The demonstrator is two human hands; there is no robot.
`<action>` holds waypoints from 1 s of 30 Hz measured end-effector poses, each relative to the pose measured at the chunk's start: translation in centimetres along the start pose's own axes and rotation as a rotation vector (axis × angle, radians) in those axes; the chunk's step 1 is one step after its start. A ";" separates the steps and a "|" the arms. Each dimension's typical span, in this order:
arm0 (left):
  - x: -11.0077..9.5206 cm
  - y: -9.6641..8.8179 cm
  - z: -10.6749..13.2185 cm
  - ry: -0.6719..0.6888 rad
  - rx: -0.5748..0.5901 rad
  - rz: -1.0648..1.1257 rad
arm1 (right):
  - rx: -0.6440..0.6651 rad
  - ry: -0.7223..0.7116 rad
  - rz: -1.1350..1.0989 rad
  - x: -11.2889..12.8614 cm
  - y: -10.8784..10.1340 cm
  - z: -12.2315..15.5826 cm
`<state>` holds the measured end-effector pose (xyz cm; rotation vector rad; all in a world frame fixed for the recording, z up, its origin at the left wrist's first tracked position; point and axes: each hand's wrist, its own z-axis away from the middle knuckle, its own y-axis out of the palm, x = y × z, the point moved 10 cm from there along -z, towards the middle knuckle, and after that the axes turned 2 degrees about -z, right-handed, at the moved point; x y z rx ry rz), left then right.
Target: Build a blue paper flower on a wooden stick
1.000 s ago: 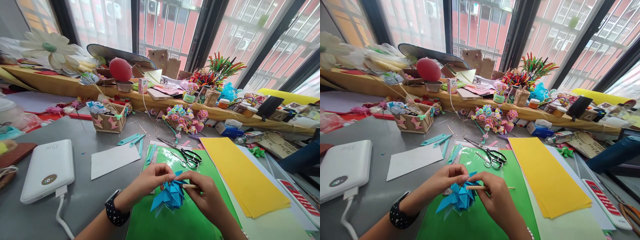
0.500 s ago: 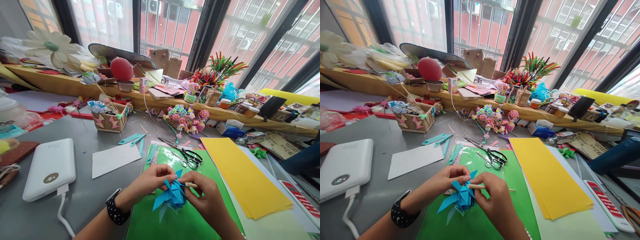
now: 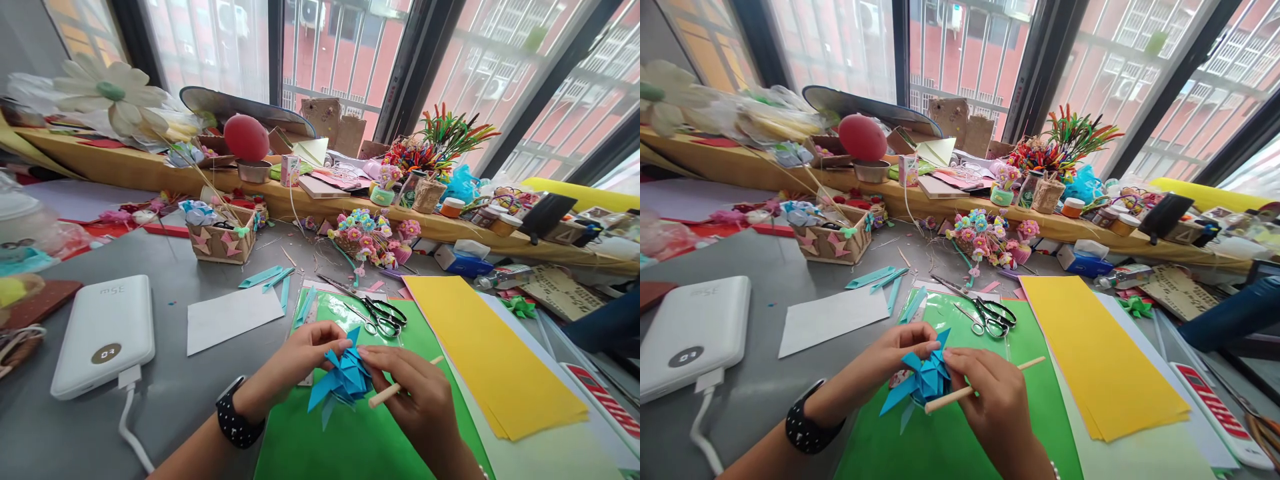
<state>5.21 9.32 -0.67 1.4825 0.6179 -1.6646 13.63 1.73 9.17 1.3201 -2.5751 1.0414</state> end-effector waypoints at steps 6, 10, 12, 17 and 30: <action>-0.2 0.0 0.1 0.014 -0.010 -0.014 | 0.000 -0.064 0.054 0.8 0.0 0.1; -0.3 0.1 0.2 0.012 0.013 -0.014 | 0.010 -0.064 0.057 0.9 0.1 0.2; -0.2 0.3 0.1 0.006 0.049 -0.002 | 0.003 -0.065 0.048 0.9 0.0 0.2; -0.2 0.7 -0.2 0.036 0.090 0.001 | 0.031 0.024 -0.013 0.0 0.3 0.0; -0.2 0.2 -0.3 0.079 0.018 -0.128 | 0.165 0.195 -0.136 -2.1 1.6 0.4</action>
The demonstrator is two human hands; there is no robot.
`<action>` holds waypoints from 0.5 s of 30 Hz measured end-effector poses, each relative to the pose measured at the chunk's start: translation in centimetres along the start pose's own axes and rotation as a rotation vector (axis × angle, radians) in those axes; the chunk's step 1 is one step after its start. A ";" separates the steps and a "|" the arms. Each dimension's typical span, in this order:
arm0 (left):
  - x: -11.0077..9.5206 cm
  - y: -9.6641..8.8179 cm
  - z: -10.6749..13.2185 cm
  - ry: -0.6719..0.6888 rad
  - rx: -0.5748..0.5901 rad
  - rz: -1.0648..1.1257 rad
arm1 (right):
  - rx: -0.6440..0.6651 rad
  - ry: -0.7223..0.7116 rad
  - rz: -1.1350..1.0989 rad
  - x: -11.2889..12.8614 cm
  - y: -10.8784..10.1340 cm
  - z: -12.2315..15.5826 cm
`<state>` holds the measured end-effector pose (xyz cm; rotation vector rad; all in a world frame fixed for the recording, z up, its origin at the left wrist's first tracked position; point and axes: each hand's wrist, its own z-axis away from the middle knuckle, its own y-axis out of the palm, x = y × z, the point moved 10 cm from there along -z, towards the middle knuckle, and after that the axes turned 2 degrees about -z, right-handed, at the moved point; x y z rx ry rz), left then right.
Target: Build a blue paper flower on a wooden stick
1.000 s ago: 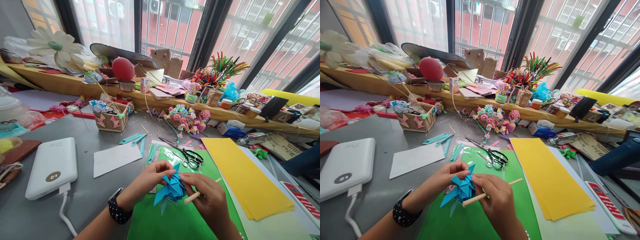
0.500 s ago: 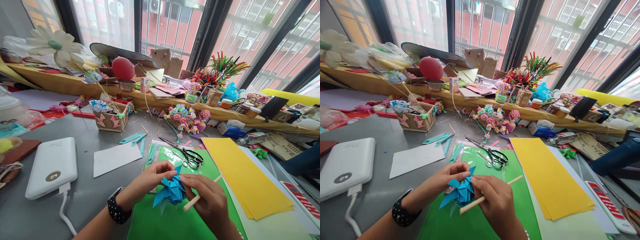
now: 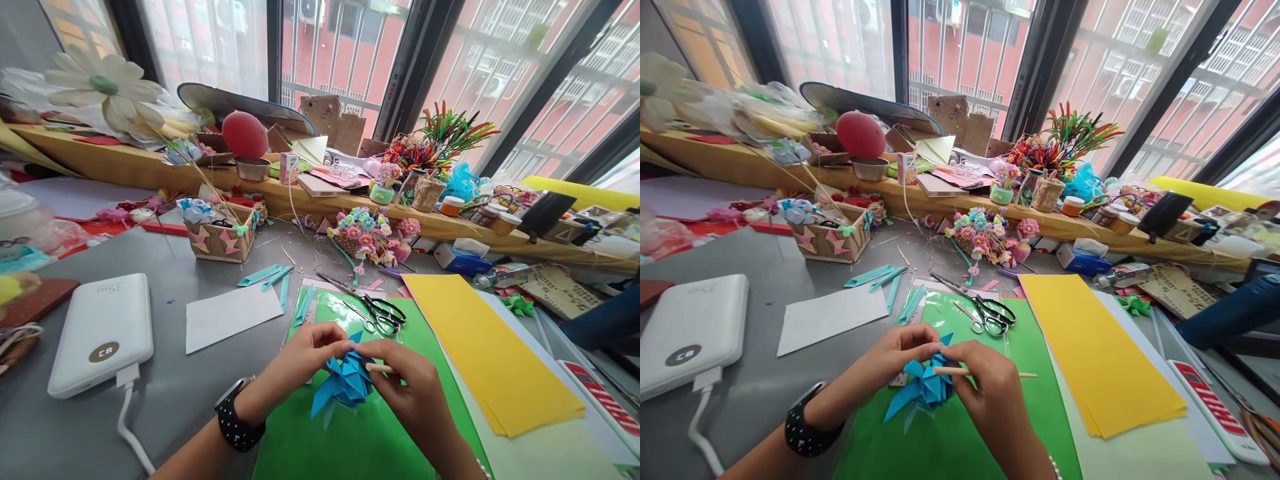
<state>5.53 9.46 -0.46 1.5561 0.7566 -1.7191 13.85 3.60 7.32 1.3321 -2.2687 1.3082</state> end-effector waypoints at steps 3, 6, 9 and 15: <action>0.0 0.0 0.1 -0.033 0.005 -0.016 | -0.047 0.028 0.004 -0.7 -0.2 0.3; -0.7 -0.2 0.2 0.037 -0.001 -0.016 | -0.166 0.123 0.043 -2.0 -1.2 1.0; -1.4 0.4 0.5 0.136 0.056 0.043 | -0.259 0.238 0.115 -3.1 -2.0 1.7; -0.9 1.3 1.0 0.122 0.034 -0.126 | -0.215 0.297 0.073 -3.5 -1.9 1.5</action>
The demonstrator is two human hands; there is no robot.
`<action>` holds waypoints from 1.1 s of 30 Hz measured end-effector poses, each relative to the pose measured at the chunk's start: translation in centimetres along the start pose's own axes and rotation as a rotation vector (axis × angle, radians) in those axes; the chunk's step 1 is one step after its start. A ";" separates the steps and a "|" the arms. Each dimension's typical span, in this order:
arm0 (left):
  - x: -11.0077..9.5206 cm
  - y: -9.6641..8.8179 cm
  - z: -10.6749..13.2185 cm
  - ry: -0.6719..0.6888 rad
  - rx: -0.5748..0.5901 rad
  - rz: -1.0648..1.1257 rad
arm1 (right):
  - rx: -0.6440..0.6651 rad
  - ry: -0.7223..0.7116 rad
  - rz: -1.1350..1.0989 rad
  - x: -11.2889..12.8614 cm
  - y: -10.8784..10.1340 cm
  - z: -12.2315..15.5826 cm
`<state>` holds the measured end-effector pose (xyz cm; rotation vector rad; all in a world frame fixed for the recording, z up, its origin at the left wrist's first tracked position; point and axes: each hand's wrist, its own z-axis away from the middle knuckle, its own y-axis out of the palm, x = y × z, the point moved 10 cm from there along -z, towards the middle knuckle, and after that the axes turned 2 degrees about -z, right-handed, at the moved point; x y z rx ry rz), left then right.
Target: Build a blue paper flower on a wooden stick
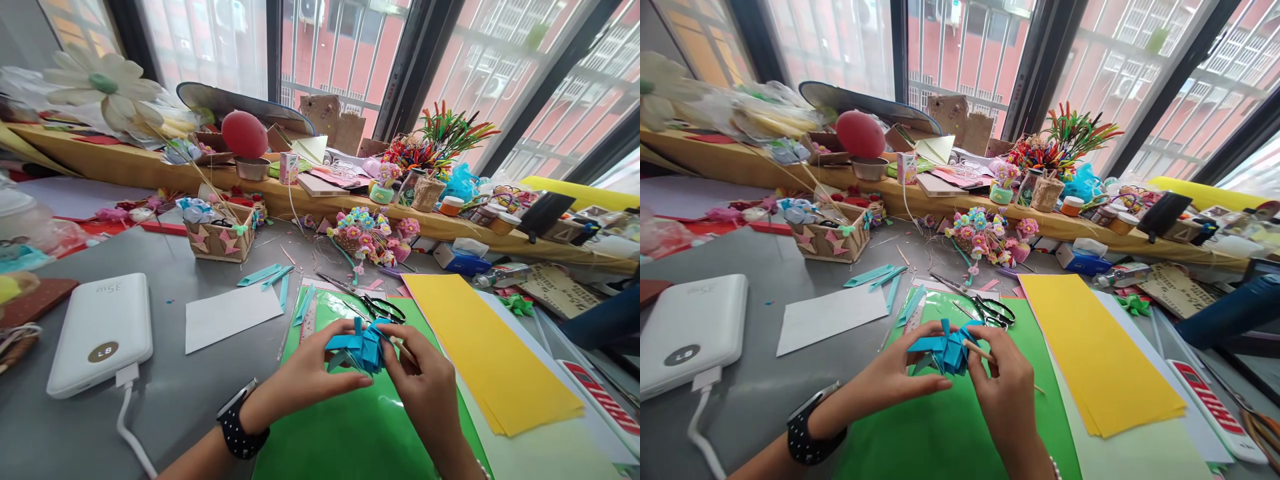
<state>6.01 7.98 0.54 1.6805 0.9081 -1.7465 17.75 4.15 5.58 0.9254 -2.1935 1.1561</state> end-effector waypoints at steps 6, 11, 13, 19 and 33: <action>-0.1 -0.6 0.0 0.017 -0.057 -0.184 | 0.133 0.034 -0.149 -0.8 0.9 -0.4; -0.3 -1.0 0.2 0.045 -0.088 -0.265 | 0.150 0.010 -0.126 -0.6 0.9 -0.5; -0.4 -0.9 0.2 0.054 -0.079 -0.263 | 0.141 0.000 -0.127 -0.3 0.7 -0.6; -0.3 -0.9 0.2 0.057 -0.068 -0.286 | 0.106 -0.010 -0.146 0.1 0.2 -0.8; 0.0 -0.6 0.2 0.019 -0.042 -0.294 | 0.081 -0.009 -0.096 -0.1 0.3 -0.5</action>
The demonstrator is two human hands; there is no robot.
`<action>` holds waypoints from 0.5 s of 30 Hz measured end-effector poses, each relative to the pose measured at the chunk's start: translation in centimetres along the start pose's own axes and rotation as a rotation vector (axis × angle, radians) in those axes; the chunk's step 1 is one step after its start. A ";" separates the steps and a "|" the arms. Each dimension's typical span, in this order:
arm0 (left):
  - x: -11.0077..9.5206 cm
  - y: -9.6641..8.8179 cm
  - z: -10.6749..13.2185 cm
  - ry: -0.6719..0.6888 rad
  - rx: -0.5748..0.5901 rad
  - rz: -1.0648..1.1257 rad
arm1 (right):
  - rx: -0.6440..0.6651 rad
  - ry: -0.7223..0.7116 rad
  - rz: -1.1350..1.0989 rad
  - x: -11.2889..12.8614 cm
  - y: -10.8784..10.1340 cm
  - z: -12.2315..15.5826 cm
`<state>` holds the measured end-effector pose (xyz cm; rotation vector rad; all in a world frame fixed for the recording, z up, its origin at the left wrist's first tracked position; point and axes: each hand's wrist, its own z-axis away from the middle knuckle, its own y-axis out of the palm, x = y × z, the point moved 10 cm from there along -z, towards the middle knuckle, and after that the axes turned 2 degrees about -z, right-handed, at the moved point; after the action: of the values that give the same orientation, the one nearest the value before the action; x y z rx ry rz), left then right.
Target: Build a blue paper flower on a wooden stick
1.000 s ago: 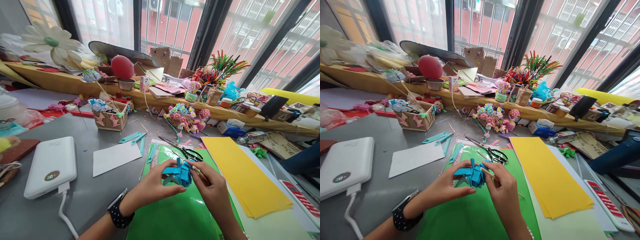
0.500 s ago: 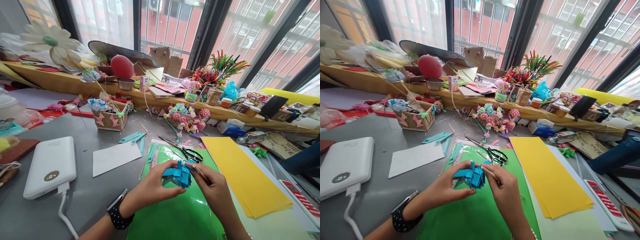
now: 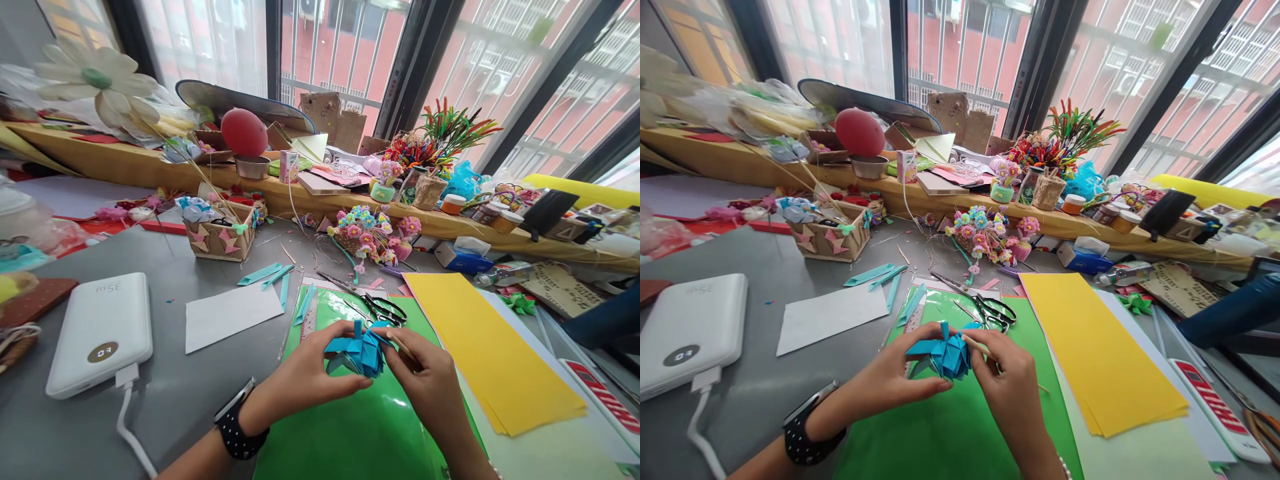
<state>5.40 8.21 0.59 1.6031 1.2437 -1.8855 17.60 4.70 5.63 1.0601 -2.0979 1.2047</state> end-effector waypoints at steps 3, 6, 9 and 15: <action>-0.3 -0.1 0.0 0.021 -0.013 -0.003 | -0.019 0.001 0.019 0.2 0.0 0.1; -0.4 -0.1 0.0 0.026 -0.015 0.029 | -0.053 0.004 0.070 0.4 0.0 0.3; -0.2 0.1 -0.1 0.013 -0.002 0.082 | -0.084 -0.005 0.107 0.6 -0.1 0.5; 0.1 0.1 -0.1 -0.012 0.003 0.128 | 0.004 0.011 0.068 0.0 0.5 0.2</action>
<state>5.51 8.23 0.41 1.6296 1.1056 -1.8167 17.21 4.64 5.26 0.9885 -2.1396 1.2449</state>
